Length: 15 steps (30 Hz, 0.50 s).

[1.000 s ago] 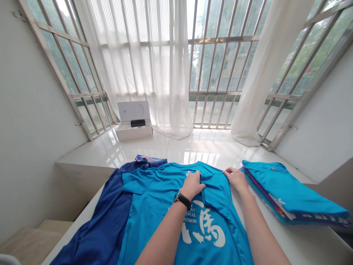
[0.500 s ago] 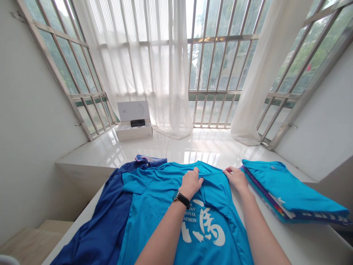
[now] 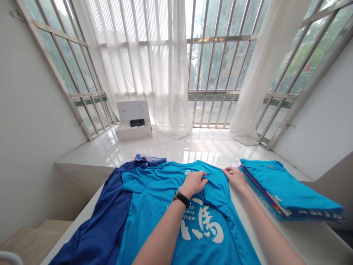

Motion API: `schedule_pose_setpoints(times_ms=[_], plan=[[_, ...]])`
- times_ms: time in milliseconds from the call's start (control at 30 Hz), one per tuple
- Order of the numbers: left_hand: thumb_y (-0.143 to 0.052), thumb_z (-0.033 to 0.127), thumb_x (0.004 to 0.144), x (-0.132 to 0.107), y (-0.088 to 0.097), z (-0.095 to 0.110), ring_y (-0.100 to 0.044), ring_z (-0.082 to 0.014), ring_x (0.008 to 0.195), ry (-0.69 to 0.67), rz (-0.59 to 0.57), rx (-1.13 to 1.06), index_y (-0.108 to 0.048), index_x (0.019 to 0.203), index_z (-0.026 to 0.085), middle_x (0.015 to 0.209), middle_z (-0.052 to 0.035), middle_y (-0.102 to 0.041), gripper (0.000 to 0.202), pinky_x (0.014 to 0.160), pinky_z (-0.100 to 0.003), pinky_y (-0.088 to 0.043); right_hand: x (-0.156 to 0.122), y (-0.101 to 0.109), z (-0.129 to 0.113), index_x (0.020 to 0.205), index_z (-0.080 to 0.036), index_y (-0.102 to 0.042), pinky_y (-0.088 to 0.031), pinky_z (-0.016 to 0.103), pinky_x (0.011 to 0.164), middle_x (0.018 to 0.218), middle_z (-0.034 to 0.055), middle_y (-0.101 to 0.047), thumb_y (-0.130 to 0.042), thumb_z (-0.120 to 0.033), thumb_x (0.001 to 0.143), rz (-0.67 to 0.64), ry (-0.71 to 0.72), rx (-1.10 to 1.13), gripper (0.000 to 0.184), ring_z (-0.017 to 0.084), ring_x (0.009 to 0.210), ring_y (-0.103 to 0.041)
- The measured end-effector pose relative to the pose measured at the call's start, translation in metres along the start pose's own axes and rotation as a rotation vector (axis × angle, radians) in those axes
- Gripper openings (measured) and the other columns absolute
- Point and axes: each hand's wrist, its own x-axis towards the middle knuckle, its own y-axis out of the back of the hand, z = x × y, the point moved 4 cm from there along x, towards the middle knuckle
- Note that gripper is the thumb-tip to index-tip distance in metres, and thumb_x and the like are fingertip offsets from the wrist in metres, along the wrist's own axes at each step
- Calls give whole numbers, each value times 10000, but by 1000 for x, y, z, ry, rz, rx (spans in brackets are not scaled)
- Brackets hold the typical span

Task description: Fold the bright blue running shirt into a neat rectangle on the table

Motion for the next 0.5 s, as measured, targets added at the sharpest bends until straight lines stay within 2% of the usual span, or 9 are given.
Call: schedule_pose_setpoints(times_ms=[267, 400, 500], plan=[[-535, 312, 921, 4, -7, 2, -683, -206, 962, -59, -30, -234, -569, 1315, 164, 1068, -87, -737, 422, 831, -283, -528, -4, 6, 3, 788, -207, -702, -504, 324, 700, 773, 87, -756, -548, -498, 735, 31, 32, 85, 333, 249, 697, -713], [-522, 282, 927, 3, -6, -1, -681, -201, 874, -71, -41, -169, -578, 1305, 167, 971, -67, -732, 399, 769, -279, -527, -1, 3, 3, 774, -211, -694, -503, 323, 751, 841, 88, -757, -553, -456, 746, 40, 63, 77, 283, 240, 751, -711], [-545, 230, 897, 4, -8, -3, -670, -200, 823, -82, -39, -59, -648, 1201, 173, 910, -58, -724, 326, 735, -272, -516, 2, 1, 5, 779, -212, -696, -499, 323, 781, 879, 84, -753, -553, -435, 764, 37, 84, 53, 265, 231, 780, -704]])
